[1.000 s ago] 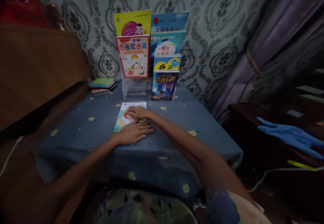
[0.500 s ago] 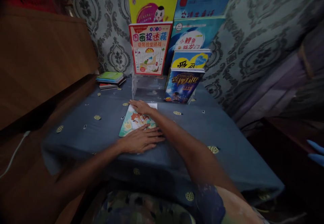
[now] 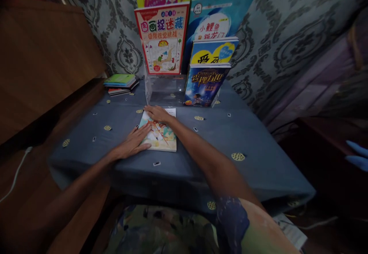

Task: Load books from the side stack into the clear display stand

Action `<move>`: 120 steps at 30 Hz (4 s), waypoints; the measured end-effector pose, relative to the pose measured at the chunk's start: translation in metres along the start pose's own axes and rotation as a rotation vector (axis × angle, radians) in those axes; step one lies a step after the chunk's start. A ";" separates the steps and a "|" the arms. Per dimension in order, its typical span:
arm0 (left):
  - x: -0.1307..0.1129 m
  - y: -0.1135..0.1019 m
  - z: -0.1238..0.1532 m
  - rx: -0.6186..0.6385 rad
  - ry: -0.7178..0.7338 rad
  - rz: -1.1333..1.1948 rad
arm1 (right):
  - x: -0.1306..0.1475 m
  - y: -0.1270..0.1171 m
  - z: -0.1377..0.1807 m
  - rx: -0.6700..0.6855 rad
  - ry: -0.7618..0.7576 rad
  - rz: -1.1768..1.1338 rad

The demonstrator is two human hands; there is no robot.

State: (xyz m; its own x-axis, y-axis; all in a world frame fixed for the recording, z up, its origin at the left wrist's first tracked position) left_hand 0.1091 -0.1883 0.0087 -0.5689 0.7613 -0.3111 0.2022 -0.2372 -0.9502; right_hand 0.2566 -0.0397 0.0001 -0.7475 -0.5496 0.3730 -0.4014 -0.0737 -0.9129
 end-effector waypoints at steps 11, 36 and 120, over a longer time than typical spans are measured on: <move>-0.001 0.006 -0.002 -0.033 -0.011 -0.082 | -0.010 -0.013 0.040 -0.089 0.175 0.063; 0.064 -0.014 -0.086 0.004 -0.114 -0.074 | 0.003 -0.001 0.145 -0.130 0.178 0.121; -0.054 0.001 -0.056 -0.020 0.498 0.017 | -0.029 -0.025 0.135 -0.147 0.294 -0.013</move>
State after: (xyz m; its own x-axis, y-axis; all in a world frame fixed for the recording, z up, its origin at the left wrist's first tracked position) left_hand 0.1849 -0.1959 0.0259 -0.1162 0.9545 -0.2748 0.2259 -0.2440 -0.9431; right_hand 0.3596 -0.1343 -0.0099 -0.8540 -0.2843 0.4358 -0.4679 0.0532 -0.8822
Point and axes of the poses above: each hand's wrist, its own z-axis away from the middle knuckle, its own y-axis out of the palm, x = y × z, the point moved 4 cm from there along -z, towards the middle knuckle, and after that the axes turned 8 degrees about y, right-handed, at the moved point
